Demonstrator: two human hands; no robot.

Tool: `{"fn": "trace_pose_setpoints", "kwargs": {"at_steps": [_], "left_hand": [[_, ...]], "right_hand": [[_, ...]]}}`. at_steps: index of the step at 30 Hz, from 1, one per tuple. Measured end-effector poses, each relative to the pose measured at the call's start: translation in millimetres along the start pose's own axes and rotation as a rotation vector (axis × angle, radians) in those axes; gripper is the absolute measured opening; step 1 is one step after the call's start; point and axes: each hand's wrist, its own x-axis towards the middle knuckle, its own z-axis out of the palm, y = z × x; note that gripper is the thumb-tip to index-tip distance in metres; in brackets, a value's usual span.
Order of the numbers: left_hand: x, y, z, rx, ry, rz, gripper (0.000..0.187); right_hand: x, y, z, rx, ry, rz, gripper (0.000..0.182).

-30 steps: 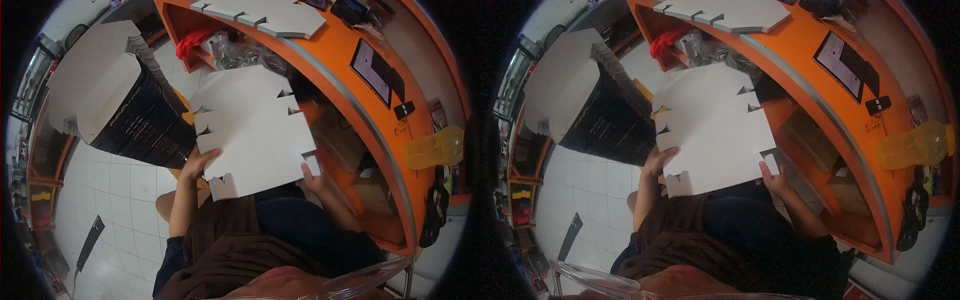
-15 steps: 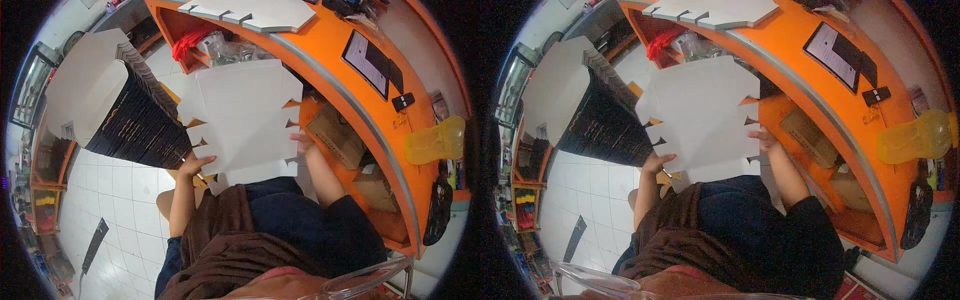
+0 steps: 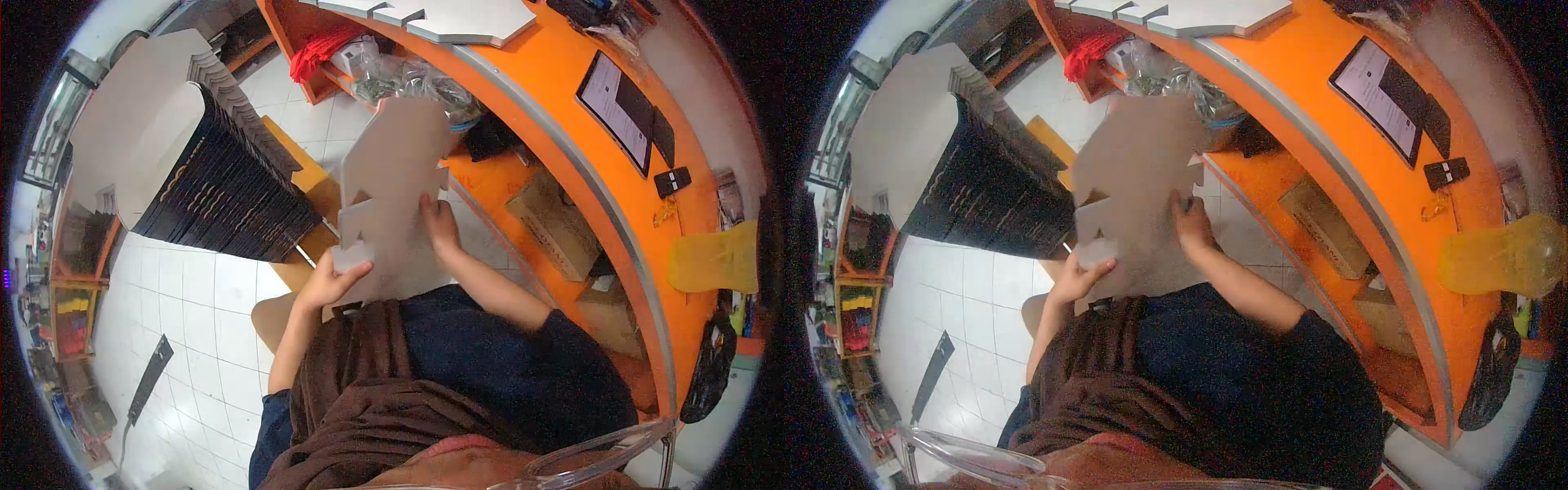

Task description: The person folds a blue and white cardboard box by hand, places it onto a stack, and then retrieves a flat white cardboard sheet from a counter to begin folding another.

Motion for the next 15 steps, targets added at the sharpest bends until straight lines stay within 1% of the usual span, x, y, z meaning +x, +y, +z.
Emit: {"fn": "trace_pose_setpoints", "kwargs": {"at_steps": [1,2,4,5,6,8,10,11,13,14,15], "left_hand": [[0.7,-0.3,3.4,0.044,0.043,-0.043,0.039],[0.8,0.5,6.1,0.090,0.086,-0.084,0.038],[-1.3,8.3,6.6,0.055,0.142,-0.105,0.039],[-0.3,13.1,4.6,0.041,0.173,-0.109,0.040],[2.7,13.4,3.7,0.003,0.263,-0.146,0.040],[9.9,1.9,6.1,-0.090,0.443,-0.230,0.042],[28.4,-18.6,6.3,0.060,0.493,-0.279,0.045],[35.6,-20.1,7.2,0.135,0.514,-0.301,0.047],[46.1,-17.2,29.0,0.059,0.606,-0.189,0.051],[51.3,-13.5,41.3,0.022,0.652,-0.132,0.054],[59.0,-20.5,50.8,0.049,0.678,-0.125,0.057]], "right_hand": [[-1.3,-4.2,6.1,-0.121,0.052,-0.008,0.068],[-3.3,-5.6,5.0,-0.085,0.031,-0.022,0.067],[-7.6,-14.6,1.4,-0.009,-0.006,-0.056,0.065],[-2.9,-9.9,-8.4,0.142,-0.082,-0.001,0.066],[2.1,-3.9,-22.4,0.291,-0.161,0.051,0.068],[-6.6,-3.6,-39.4,0.361,-0.216,-0.106,0.066],[-32.1,0.6,-55.8,0.419,-0.272,-0.235,0.065],[-46.0,-2.5,-61.4,0.358,-0.291,-0.223,0.066],[-69.8,-14.0,-69.2,0.236,-0.326,-0.211,0.068],[-78.1,-15.9,-70.9,0.228,-0.336,-0.335,0.069],[-85.6,-17.2,-71.6,0.219,-0.345,-0.458,0.070]]}}
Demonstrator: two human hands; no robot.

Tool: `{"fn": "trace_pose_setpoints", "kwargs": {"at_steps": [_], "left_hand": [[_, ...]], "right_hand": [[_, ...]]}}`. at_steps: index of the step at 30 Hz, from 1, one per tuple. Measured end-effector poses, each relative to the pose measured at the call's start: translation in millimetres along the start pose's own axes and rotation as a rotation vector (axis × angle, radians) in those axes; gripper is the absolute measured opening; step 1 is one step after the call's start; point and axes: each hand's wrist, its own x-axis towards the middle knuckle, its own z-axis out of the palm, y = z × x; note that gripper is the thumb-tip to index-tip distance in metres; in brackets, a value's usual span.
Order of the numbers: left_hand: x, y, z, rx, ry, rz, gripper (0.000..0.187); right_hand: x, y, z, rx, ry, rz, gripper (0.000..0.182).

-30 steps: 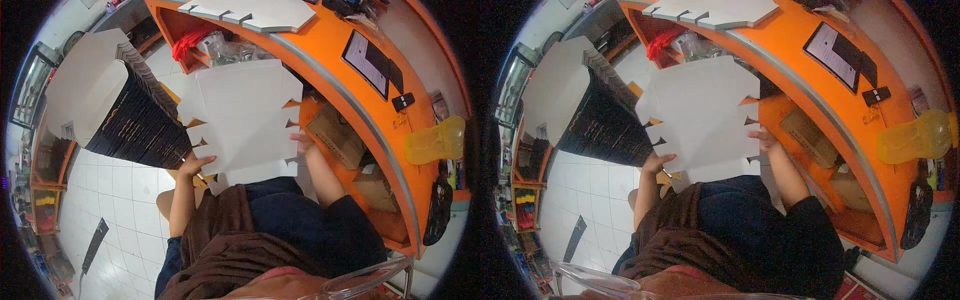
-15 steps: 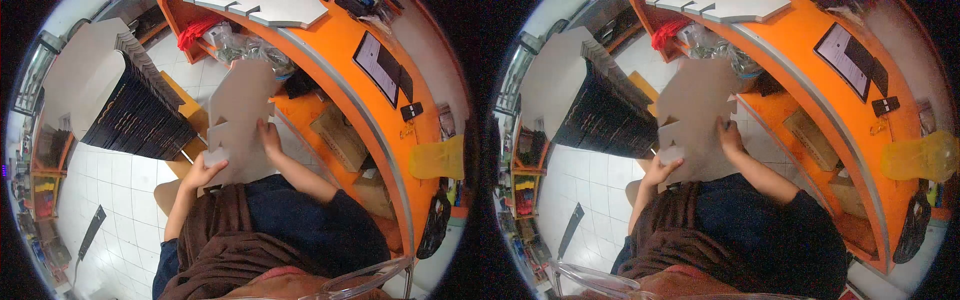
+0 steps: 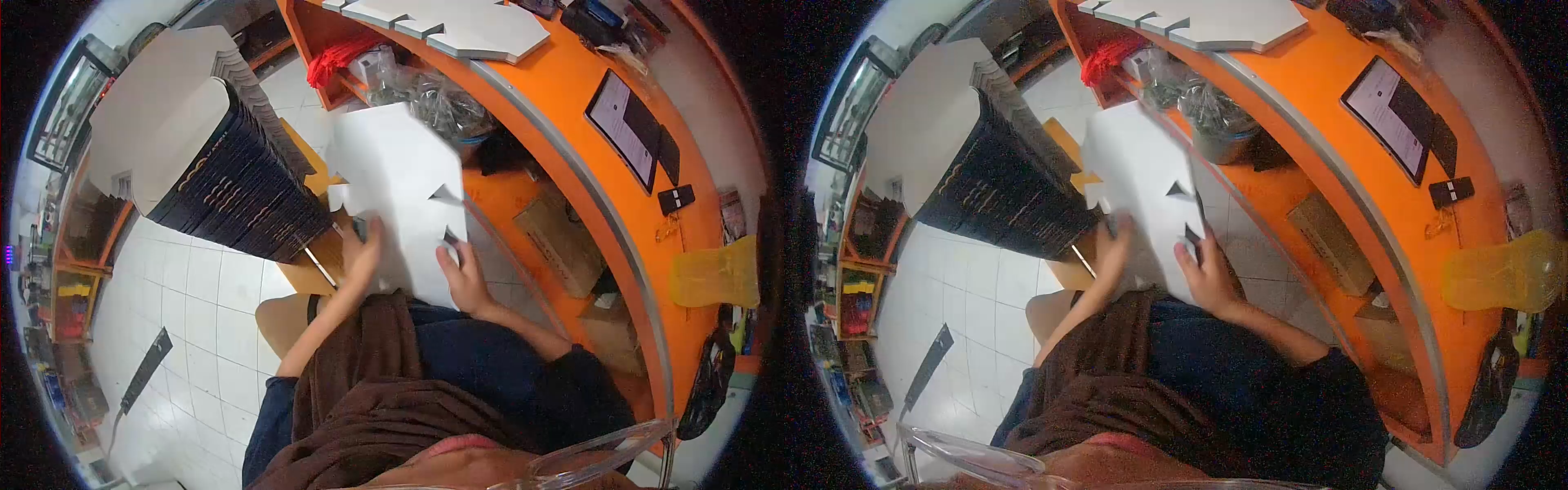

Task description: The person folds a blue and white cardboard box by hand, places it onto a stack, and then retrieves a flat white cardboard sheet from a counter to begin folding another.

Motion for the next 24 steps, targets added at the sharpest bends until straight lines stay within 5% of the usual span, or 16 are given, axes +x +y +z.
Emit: {"fn": "trace_pose_setpoints", "kwargs": {"at_steps": [2,6,10,14,17,24], "left_hand": [[5.9,-16.0,22.2,0.041,0.057,0.030,0.064],[7.4,-13.6,27.5,0.073,-0.065,-0.098,0.082],[6.9,-9.8,17.6,0.126,-0.114,-0.008,0.100],[-2.8,15.2,6.1,0.097,-0.150,-0.018,0.104],[-2.7,-3.5,9.8,0.194,-0.005,0.203,0.100],[-24.8,8.9,-20.9,0.079,-0.192,0.121,0.088]], "right_hand": [[-5.5,-14.3,4.0,-0.196,0.023,-0.267,0.070],[19.7,20.8,-34.0,0.196,-0.238,-0.038,0.064],[58.5,56.2,-57.1,0.697,-0.234,0.116,0.064],[77.8,33.1,-58.9,0.345,-0.345,0.051,0.070],[72.4,-8.9,-54.6,-0.115,-0.365,-0.046,0.070],[93.4,15.4,-55.6,0.090,-0.198,0.140,0.047]]}}
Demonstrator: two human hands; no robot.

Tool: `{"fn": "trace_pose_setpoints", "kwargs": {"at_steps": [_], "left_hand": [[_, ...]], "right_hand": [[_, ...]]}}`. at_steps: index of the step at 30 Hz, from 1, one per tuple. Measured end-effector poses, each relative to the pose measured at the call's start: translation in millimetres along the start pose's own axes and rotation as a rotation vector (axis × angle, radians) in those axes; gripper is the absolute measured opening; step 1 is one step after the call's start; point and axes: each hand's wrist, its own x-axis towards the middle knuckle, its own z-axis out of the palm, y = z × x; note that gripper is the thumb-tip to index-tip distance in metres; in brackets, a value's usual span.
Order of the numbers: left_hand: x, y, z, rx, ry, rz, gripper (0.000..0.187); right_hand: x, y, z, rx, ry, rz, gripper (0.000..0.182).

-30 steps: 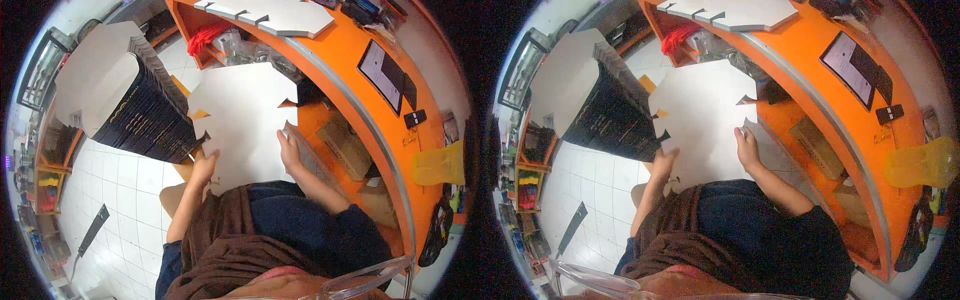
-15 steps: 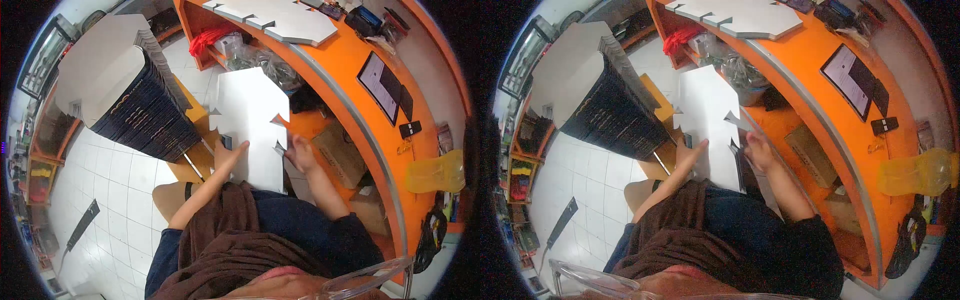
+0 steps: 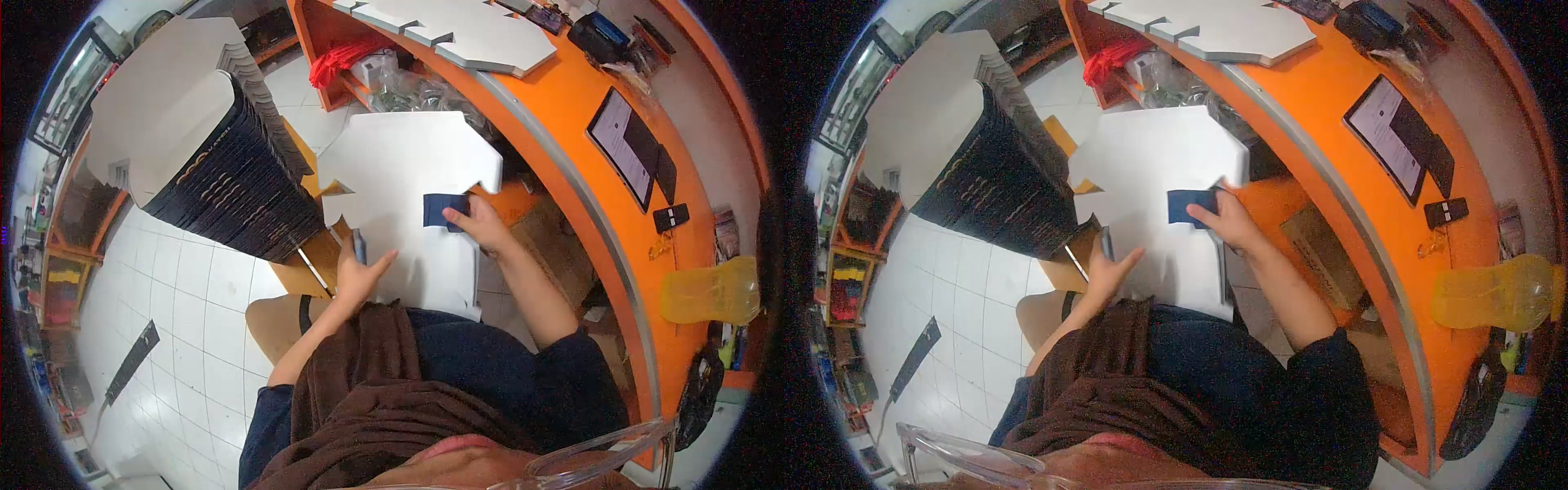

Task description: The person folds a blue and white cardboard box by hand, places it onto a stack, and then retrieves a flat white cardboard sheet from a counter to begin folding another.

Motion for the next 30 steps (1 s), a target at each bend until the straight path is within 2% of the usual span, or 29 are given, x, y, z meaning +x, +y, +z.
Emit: {"fn": "trace_pose_setpoints", "kwargs": {"at_steps": [1,2,5,8,11,12,15,16,19,20,23,24,25,27,28,30], "left_hand": [[-5.4,-2.9,-8.0,-0.056,-0.031,0.051,0.083],[-8.1,1.3,-15.0,-0.112,-0.061,0.100,0.078],[-3.5,32.1,-36.0,-0.813,0.012,-0.439,0.064],[13.1,16.7,-61.5,-1.527,-0.321,-0.136,0.058],[36.1,-38.7,-70.6,-1.160,-0.400,-0.044,0.061],[40.5,-48.0,-74.1,-0.954,-0.398,-0.101,0.067],[49.3,1.2,-73.4,-0.733,-0.499,0.087,0.079],[52.3,7.9,-76.4,-0.621,-0.572,0.047,0.085],[42.6,22.0,-72.1,-0.448,-0.565,0.129,0.080],[36.0,34.1,-68.9,-0.434,-0.501,0.240,0.067],[35.0,63.4,-63.8,-0.106,-0.269,-0.127,0.057],[41.0,61.2,-61.8,-0.073,-0.250,-0.184,0.053],[41.6,48.3,-61.3,-0.170,-0.253,-0.178,0.053],[47.6,22.3,-65.3,-0.351,-0.266,-0.149,0.054],[42.2,27.5,-68.5,-0.410,-0.290,-0.073,0.059],[38.2,19.7,-69.5,-0.462,-0.373,-0.030,0.063]], "right_hand": [[-0.4,-3.0,0.0,0.094,0.019,0.000,0.044],[0.2,-4.4,1.0,0.023,0.086,-0.010,0.040],[1.1,-1.6,-4.3,0.077,0.021,-0.035,0.041],[5.9,8.9,-5.9,0.104,-0.006,-0.094,0.040],[0.3,-0.8,-3.9,0.158,-0.019,-0.074,0.038],[1.5,-3.4,-4.2,0.151,-0.038,-0.066,0.038],[-0.7,-4.3,-3.3,0.122,-0.048,-0.029,0.038],[-1.3,-4.7,-1.5,0.106,-0.025,-0.022,0.038],[-8.3,-8.8,2.0,0.073,0.017,-0.102,0.043],[-14.1,-10.4,3.9,0.068,0.024,-0.137,0.045],[-30.2,-17.0,2.6,-0.111,-0.091,-0.216,0.056],[-38.6,-20.5,1.2,-0.351,-0.143,-0.190,0.072],[-36.6,7.9,-2.0,-0.410,-0.212,-0.213,0.085],[-33.4,0.1,-2.8,-0.068,-0.195,-0.377,0.100],[-33.2,-13.0,-0.9,0.368,-0.202,-0.380,0.101],[-15.6,-25.8,-9.2,1.170,-0.553,-0.448,0.100]]}}
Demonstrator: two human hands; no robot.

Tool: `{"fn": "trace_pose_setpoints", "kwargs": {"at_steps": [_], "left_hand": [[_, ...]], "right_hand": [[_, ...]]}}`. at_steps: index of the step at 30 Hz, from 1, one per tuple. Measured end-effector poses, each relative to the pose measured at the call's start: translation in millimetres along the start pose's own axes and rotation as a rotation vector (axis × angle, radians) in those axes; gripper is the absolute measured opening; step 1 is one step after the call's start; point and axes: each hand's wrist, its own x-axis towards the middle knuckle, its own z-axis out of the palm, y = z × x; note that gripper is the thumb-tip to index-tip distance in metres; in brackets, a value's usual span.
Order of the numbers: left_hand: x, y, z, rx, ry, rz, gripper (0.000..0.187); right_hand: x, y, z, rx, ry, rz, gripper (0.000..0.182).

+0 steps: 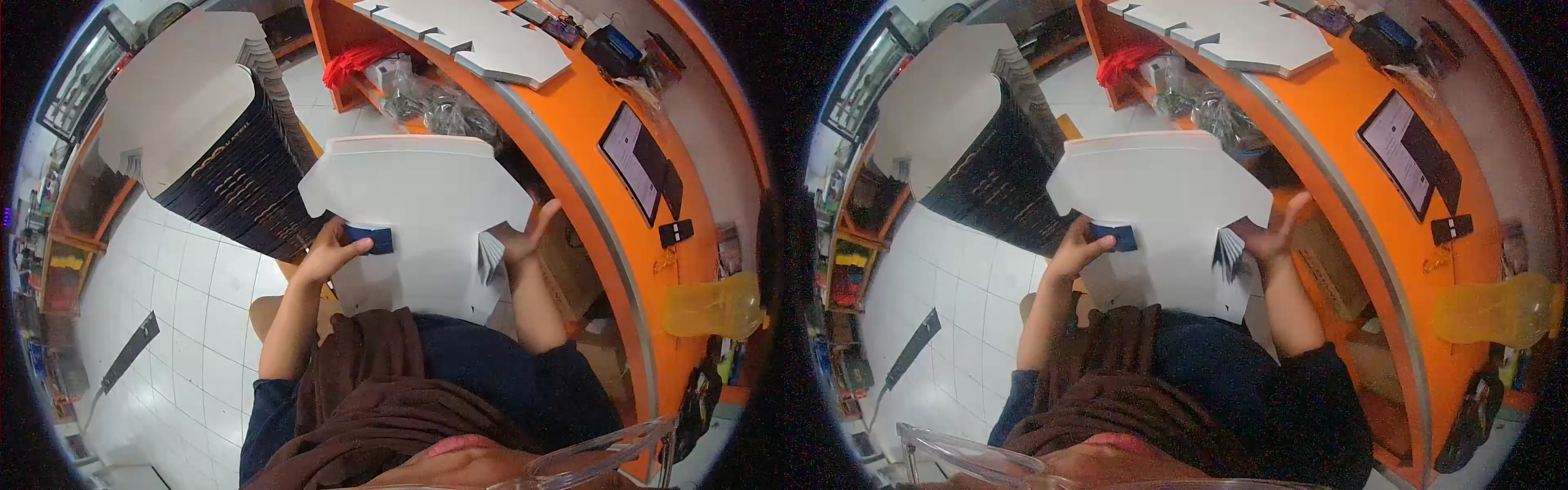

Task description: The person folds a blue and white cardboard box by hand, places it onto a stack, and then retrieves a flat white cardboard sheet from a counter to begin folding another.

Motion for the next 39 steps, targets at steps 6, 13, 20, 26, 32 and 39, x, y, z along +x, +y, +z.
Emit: {"fn": "trace_pose_setpoints", "kwargs": {"at_steps": [6,13,20,26,32,39], "left_hand": [[3.5,1.1,-3.4,0.060,-0.032,0.068,0.068],[8.1,12.2,10.5,0.205,0.084,0.004,0.060],[-3.9,18.6,15.3,0.334,0.042,0.092,0.055],[-38.7,37.9,22.7,0.479,-0.037,0.161,0.060],[-19.8,-20.3,4.2,-0.800,-0.251,0.520,0.072],[37.3,-33.3,-43.2,-0.824,-0.523,0.300,0.079]], "right_hand": [[12.1,4.5,-8.3,-0.568,0.047,0.035,0.097],[35.3,2.8,23.5,-0.937,0.098,0.097,0.116],[27.2,-8.8,66.6,-1.122,0.064,0.347,0.111],[39.5,4.1,42.7,-1.131,0.455,0.096,0.057],[39.0,1.2,38.7,-1.113,0.478,0.129,0.060],[33.6,-2.0,19.7,-1.132,0.461,0.071,0.058]]}}
